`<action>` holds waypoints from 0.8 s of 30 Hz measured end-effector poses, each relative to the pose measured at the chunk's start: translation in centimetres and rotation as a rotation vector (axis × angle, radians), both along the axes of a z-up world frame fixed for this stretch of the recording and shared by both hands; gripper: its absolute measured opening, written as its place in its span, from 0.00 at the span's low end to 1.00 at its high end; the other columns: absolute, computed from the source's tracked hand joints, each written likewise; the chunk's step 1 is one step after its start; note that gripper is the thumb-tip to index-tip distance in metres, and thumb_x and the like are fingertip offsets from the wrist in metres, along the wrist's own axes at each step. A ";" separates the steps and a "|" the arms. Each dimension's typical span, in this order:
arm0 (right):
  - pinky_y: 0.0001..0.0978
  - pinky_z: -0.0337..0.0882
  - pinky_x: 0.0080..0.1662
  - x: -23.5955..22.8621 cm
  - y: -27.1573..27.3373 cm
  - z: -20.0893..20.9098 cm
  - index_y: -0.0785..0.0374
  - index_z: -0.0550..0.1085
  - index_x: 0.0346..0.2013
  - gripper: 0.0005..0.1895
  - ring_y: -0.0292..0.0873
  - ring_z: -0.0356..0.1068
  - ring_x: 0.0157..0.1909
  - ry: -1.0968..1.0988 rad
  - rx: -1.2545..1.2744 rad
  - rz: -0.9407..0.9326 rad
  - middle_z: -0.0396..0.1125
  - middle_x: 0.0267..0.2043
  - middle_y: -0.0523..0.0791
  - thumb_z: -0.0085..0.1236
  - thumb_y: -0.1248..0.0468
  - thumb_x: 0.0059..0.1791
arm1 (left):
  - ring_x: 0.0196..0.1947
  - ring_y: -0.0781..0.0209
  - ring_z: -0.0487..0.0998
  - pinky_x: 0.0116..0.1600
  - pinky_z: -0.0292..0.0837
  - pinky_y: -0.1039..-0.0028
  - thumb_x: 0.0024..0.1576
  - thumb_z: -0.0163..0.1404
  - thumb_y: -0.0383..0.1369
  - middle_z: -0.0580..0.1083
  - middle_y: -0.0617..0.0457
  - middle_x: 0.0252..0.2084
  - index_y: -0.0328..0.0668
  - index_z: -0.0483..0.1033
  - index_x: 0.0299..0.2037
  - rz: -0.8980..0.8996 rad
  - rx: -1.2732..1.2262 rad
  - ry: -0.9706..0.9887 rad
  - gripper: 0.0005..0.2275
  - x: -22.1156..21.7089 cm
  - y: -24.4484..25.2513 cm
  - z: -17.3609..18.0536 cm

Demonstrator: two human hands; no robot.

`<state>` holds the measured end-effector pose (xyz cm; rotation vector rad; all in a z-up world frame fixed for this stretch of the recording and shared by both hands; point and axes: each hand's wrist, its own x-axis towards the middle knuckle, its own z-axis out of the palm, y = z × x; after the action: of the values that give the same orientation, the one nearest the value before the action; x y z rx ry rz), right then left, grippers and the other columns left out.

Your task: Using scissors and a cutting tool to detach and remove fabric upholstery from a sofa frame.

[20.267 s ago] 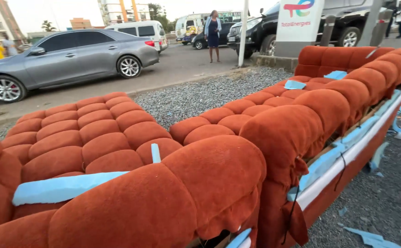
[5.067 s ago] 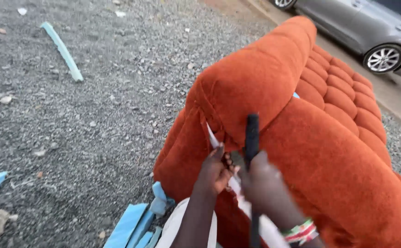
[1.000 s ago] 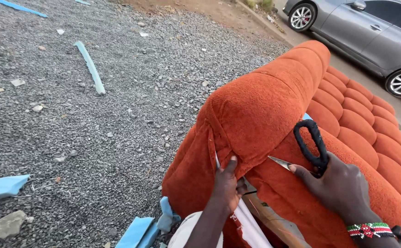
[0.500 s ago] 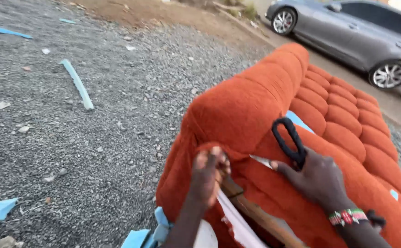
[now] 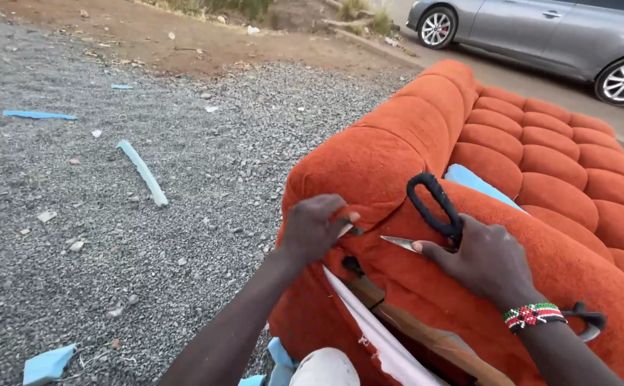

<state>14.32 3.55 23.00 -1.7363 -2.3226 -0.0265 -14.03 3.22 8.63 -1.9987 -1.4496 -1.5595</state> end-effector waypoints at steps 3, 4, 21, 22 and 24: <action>0.47 0.78 0.35 0.2 -0.4 0.0 0.59 0.75 0.28 0.39 0.59 0.81 0.35 0.016 -0.013 -0.004 0.74 0.23 0.52 0.65 0.24 0.42 | 0.23 0.50 0.79 0.30 0.76 0.65 0.62 0.56 0.55 0.70 0.55 0.20 0.54 0.74 0.28 0.047 -0.039 -0.088 0.19 -0.3 -0.7 2.1; 0.47 0.78 0.34 0.3 -0.3 -0.4 0.59 0.74 0.28 0.40 0.59 0.80 0.34 0.021 0.022 0.022 0.73 0.22 0.52 0.65 0.23 0.41 | 0.20 0.52 0.77 0.28 0.74 0.67 0.62 0.57 0.55 0.69 0.55 0.18 0.52 0.73 0.27 0.115 -0.035 -0.029 0.20 -0.3 -1.0 2.1; 0.50 0.77 0.32 0.7 -0.5 -1.5 0.58 0.73 0.31 0.42 0.62 0.81 0.35 0.011 0.061 0.063 0.73 0.24 0.54 0.57 0.20 0.44 | 0.48 0.37 0.86 0.49 0.84 0.49 0.55 0.64 0.52 0.81 0.48 0.42 0.59 0.79 0.52 0.537 -1.021 0.041 0.19 -0.9 -5.4 -3.4; 0.50 0.78 0.32 0.7 -0.6 -1.5 0.58 0.74 0.32 0.41 0.62 0.81 0.36 0.001 0.062 0.056 0.73 0.25 0.55 0.57 0.20 0.45 | 0.49 0.39 0.86 0.51 0.83 0.51 0.52 0.65 0.51 0.82 0.49 0.41 0.63 0.82 0.47 0.517 -1.010 -0.119 0.16 -1.4 -5.8 -4.0; 0.50 0.78 0.32 0.4 -0.2 -1.4 0.58 0.74 0.33 0.41 0.62 0.81 0.37 0.001 0.081 0.049 0.73 0.25 0.55 0.56 0.20 0.45 | 0.50 0.40 0.86 0.52 0.83 0.54 0.49 0.66 0.50 0.82 0.51 0.41 0.68 0.84 0.42 0.497 -0.973 -0.271 0.13 -3.1 -5.6 -4.7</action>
<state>14.76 3.38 21.65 -1.6397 -2.3287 -0.1091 -17.13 -2.40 3.91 -1.5481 -2.9321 -0.9904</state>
